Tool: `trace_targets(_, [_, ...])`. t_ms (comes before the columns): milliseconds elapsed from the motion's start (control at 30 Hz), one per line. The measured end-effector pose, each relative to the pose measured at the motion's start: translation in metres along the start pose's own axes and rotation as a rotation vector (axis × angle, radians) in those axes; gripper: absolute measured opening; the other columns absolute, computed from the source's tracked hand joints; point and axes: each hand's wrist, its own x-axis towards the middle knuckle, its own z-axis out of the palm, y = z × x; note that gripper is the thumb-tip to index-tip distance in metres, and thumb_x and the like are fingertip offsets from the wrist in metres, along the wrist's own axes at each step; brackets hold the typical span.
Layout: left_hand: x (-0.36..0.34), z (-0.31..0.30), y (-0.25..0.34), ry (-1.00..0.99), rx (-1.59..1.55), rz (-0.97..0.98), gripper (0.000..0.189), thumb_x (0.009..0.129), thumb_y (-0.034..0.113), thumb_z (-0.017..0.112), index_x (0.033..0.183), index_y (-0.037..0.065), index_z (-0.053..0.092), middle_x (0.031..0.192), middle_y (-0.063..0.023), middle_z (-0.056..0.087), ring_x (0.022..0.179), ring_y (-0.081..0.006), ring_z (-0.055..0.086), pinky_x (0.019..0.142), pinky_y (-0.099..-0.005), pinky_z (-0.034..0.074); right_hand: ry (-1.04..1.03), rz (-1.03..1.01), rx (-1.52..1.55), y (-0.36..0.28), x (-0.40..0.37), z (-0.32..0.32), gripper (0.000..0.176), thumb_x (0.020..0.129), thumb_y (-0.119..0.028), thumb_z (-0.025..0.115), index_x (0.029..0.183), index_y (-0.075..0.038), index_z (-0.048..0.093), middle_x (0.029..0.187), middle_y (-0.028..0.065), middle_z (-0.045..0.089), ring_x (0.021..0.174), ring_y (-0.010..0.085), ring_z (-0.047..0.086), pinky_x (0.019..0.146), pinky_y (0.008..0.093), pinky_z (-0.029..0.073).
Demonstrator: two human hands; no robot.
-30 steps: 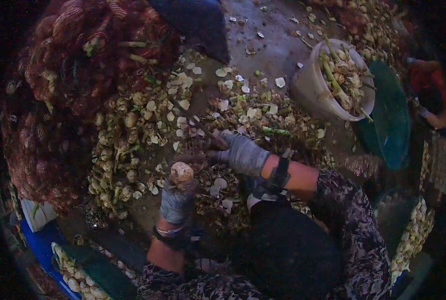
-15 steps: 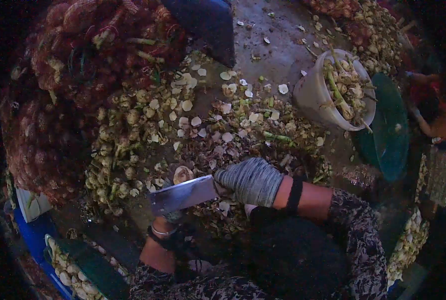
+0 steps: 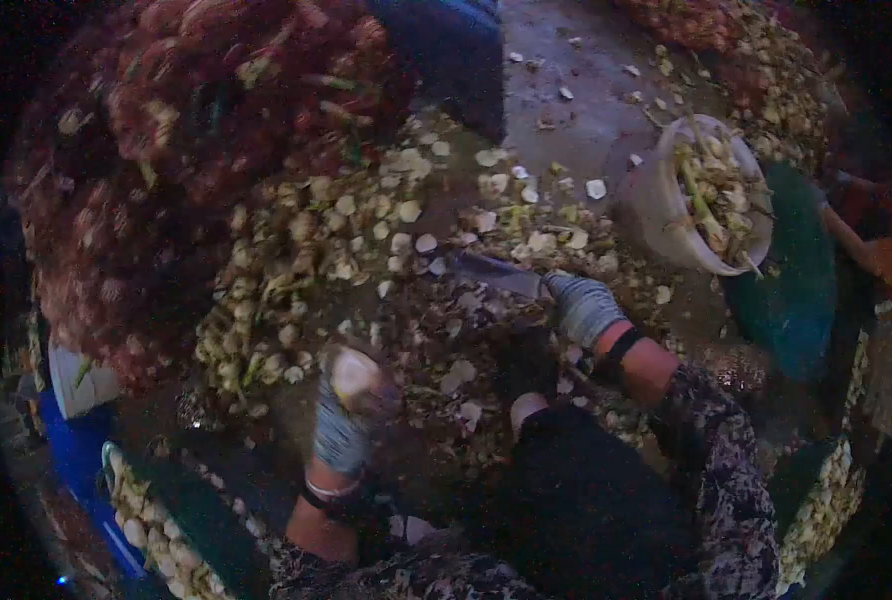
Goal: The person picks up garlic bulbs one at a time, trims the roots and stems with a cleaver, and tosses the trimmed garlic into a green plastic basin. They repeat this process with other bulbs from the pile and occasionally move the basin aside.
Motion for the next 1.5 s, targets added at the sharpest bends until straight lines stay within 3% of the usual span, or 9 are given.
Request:
trace_targets(167, [-0.025, -0.093, 0.089, 0.383, -0.964, 0.297, 0.032, 0.090, 0.031, 0.063, 0.112, 0.008, 0.059, 0.090, 0.0003, 0.062, 0.076, -0.0150, 0.056, 0.071, -0.0326, 0.047, -0.028, 0.025, -0.079, -0.039, -0.002, 0.009, 0.052, 0.075, -0.019, 0.070, 0.123, -0.005, 0.057, 0.094, 0.0202, 0.068, 0.088, 0.0389, 0.066, 0.074, 0.0452, 0.051])
trace_targets(267, [-0.075, -0.188, 0.106, -0.082, -1.288, 0.898, 0.024, 0.095, 0.039, 0.053, 0.099, 0.015, 0.058, 0.086, 0.0065, 0.058, 0.076, -0.0147, 0.056, 0.073, -0.0333, 0.047, -0.024, 0.017, 0.042, -0.046, -0.013, -0.003, 0.049, 0.080, -0.026, 0.071, 0.122, -0.005, 0.059, 0.093, 0.0206, 0.067, 0.088, 0.0394, 0.065, 0.075, 0.0445, 0.051])
trace_targets(367, [-0.068, -0.243, 0.085, -0.479, -1.564, 0.508, 0.026, 0.096, 0.042, 0.050, 0.097, 0.018, 0.057, 0.089, 0.0059, 0.056, 0.083, -0.0160, 0.056, 0.075, -0.0353, 0.049, 0.006, 0.042, 0.052, -0.063, -0.014, -0.014, 0.046, 0.082, -0.032, 0.071, 0.118, -0.005, 0.061, 0.092, 0.0205, 0.067, 0.088, 0.0395, 0.065, 0.076, 0.0438, 0.052])
trace_targets(533, [0.034, -0.196, -0.008, 0.514, -0.617, 0.226, 0.042, 0.092, 0.035, 0.057, 0.124, 0.008, 0.059, 0.112, -0.0083, 0.061, 0.103, -0.0256, 0.058, 0.090, -0.0418, 0.050, -0.082, 0.146, 0.095, -0.049, -0.013, -0.007, 0.048, 0.082, -0.035, 0.071, 0.118, -0.006, 0.060, 0.095, 0.0207, 0.067, 0.090, 0.0398, 0.064, 0.077, 0.0449, 0.052])
trace_targets(600, [0.072, -0.226, -0.078, 0.381, 1.100, 0.100, 0.052, 0.087, 0.035, 0.062, 0.128, 0.003, 0.056, 0.123, -0.0169, 0.060, 0.116, -0.0301, 0.056, 0.098, -0.0399, 0.047, -0.100, 0.083, -0.144, -0.041, -0.017, -0.013, 0.048, 0.083, -0.032, 0.070, 0.121, -0.005, 0.058, 0.097, 0.0213, 0.067, 0.090, 0.0401, 0.064, 0.077, 0.0453, 0.052])
trace_targets(767, [0.209, -0.220, -0.149, -0.106, 1.665, -0.135, 0.066, 0.082, 0.041, 0.066, 0.131, -0.001, 0.052, 0.131, -0.0206, 0.057, 0.121, -0.0338, 0.054, 0.100, -0.0385, 0.045, -0.078, 0.109, -0.085, -0.032, -0.029, -0.015, 0.042, 0.083, -0.024, 0.069, 0.119, -0.004, 0.058, 0.095, 0.0211, 0.066, 0.089, 0.0395, 0.064, 0.076, 0.0449, 0.052])
trace_targets(1033, [0.179, -0.122, -0.064, 0.148, 1.145, -0.253, 0.068, 0.079, 0.040, 0.073, 0.135, 0.008, 0.050, 0.133, -0.0187, 0.056, 0.123, -0.0323, 0.054, 0.100, -0.0439, 0.044, -0.151, 0.165, 0.092, -0.095, -0.015, -0.042, 0.030, 0.083, -0.017, 0.065, 0.111, -0.009, 0.060, 0.094, 0.0215, 0.066, 0.089, 0.0394, 0.064, 0.075, 0.0445, 0.051])
trace_targets(1100, [0.153, -0.132, -0.130, -0.006, -0.186, -0.100, 0.052, 0.088, 0.026, 0.068, 0.132, 0.003, 0.050, 0.130, -0.0128, 0.058, 0.118, -0.0231, 0.057, 0.094, -0.0373, 0.049, -0.291, 0.192, -0.028, -0.127, -0.006, -0.053, 0.024, 0.083, -0.021, 0.064, 0.104, -0.010, 0.060, 0.090, 0.0188, 0.065, 0.087, 0.0392, 0.064, 0.073, 0.0443, 0.051])
trace_targets(1500, [0.032, -0.052, -0.177, -0.536, 0.589, 0.455, 0.042, 0.103, 0.017, 0.042, 0.143, 0.005, 0.043, 0.140, -0.0128, 0.051, 0.124, -0.0236, 0.053, 0.106, -0.0352, 0.043, -0.245, -0.430, -0.150, -0.166, -0.011, -0.023, 0.021, 0.079, -0.022, 0.067, 0.096, -0.014, 0.058, 0.073, 0.0110, 0.061, 0.070, 0.0327, 0.064, 0.060, 0.0435, 0.050])
